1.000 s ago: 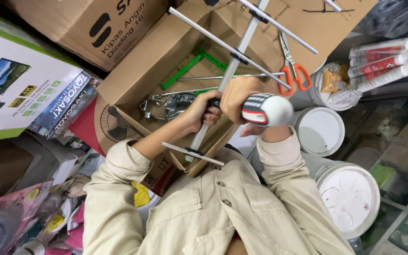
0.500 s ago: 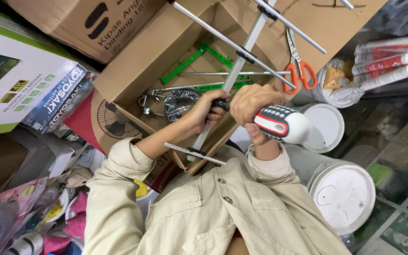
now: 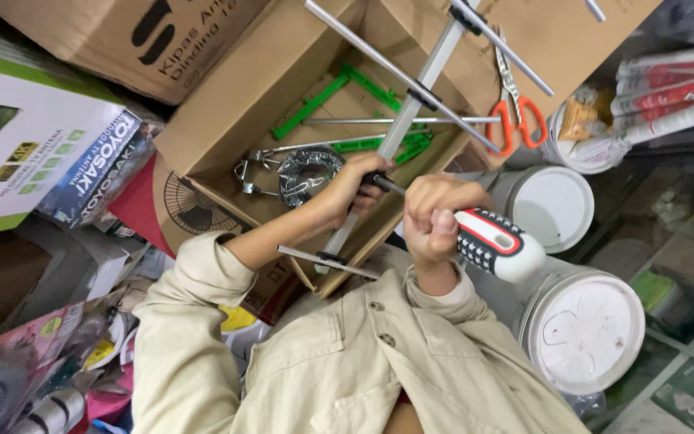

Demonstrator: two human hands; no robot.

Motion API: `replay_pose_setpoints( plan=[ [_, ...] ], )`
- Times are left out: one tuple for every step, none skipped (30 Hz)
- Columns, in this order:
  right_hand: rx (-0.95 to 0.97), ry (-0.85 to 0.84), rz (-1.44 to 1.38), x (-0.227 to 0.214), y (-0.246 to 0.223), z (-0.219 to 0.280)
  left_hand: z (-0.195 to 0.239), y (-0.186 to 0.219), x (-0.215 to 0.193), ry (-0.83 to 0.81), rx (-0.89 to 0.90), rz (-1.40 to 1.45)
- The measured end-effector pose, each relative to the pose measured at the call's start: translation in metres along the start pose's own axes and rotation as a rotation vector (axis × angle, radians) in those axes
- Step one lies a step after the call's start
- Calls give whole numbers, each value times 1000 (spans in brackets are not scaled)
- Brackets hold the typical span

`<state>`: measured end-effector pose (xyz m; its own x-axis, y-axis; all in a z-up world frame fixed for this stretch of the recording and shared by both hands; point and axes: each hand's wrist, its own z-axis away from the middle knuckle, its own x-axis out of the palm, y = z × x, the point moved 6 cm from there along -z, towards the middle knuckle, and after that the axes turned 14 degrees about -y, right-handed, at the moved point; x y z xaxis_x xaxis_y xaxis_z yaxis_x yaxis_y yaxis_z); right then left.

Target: The person assembles a metal TV antenna by attaching aluminum rods to a central boom by hand and using a screwdriver.

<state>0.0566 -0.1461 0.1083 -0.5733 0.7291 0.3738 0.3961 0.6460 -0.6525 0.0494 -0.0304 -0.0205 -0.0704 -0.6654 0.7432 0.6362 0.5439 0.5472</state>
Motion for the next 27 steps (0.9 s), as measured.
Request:
replay_pose_setpoints(
  plan=[
    [43,-106,-70,0,0,-8,1,1,2,-26,6,-2],
    [90,-213,-140,-2,-2,-20,3,-1,2,-34,-4,9],
    [136,-320,-208,1,-4,-30,3,-3,3,-42,-13,19],
    [175,-374,-208,5,-8,-38,3,-4,3,-53,-21,29],
    [214,-429,-207,9,-15,-48,3,-5,2,-75,-26,52],
    [254,-481,-201,13,-22,-59,1,-6,1,-101,-32,74],
    [196,-643,-298,24,-30,-72,-1,-7,0,-126,-39,96],
    [141,-803,-394,34,-36,-86,-3,-9,-1,-126,-59,122],
    [84,-962,-491,42,-43,-97,-4,-10,-3,-126,-79,148],
    [78,-1111,-483,48,-50,-103,-4,-12,-4,-124,-102,175],
    [73,-1260,-472,52,-58,-108,-3,-11,-5,-129,-99,181],
    [68,-1407,-458,57,-63,-107,-2,-10,-4,-134,-97,186],
    [76,-1412,-469,61,-63,-109,-1,-8,-2,-140,-95,191],
    [83,-1420,-480,64,-61,-109,0,-5,-1,-139,-94,180],
    [91,-1427,-492,67,-59,-109,2,-3,1,-137,-94,169],
    [88,-1364,-517,67,-57,-109,4,-2,2,-133,-96,161],
    [87,-1299,-540,67,-57,-108,5,-1,3,-137,-97,159],
    [85,-1233,-564,66,-55,-108,7,-1,4,-140,-100,157],
    [69,-1253,-592,64,-54,-109,8,0,4,-143,-102,155],
    [55,-1269,-618,61,-52,-112,8,-1,4,-144,-101,168],
    [40,-1285,-645,57,-50,-115,9,-2,4,-145,-100,180],
    [30,-1287,-663,54,-49,-118,8,-2,4,-149,-100,192],
    [19,-1288,-680,52,-48,-120,7,-3,6,-171,-94,196],
    [9,-1289,-699,50,-48,-122,6,-3,8,-193,-88,202],
    [12,-1272,-695,48,-49,-121,5,-3,10,-215,-82,207],
    [14,-1254,-692,47,-51,-119,5,-3,11,-217,-77,198],
    [17,-1236,-689,46,-52,-118,6,-3,11,-219,-72,189]
  ],
)
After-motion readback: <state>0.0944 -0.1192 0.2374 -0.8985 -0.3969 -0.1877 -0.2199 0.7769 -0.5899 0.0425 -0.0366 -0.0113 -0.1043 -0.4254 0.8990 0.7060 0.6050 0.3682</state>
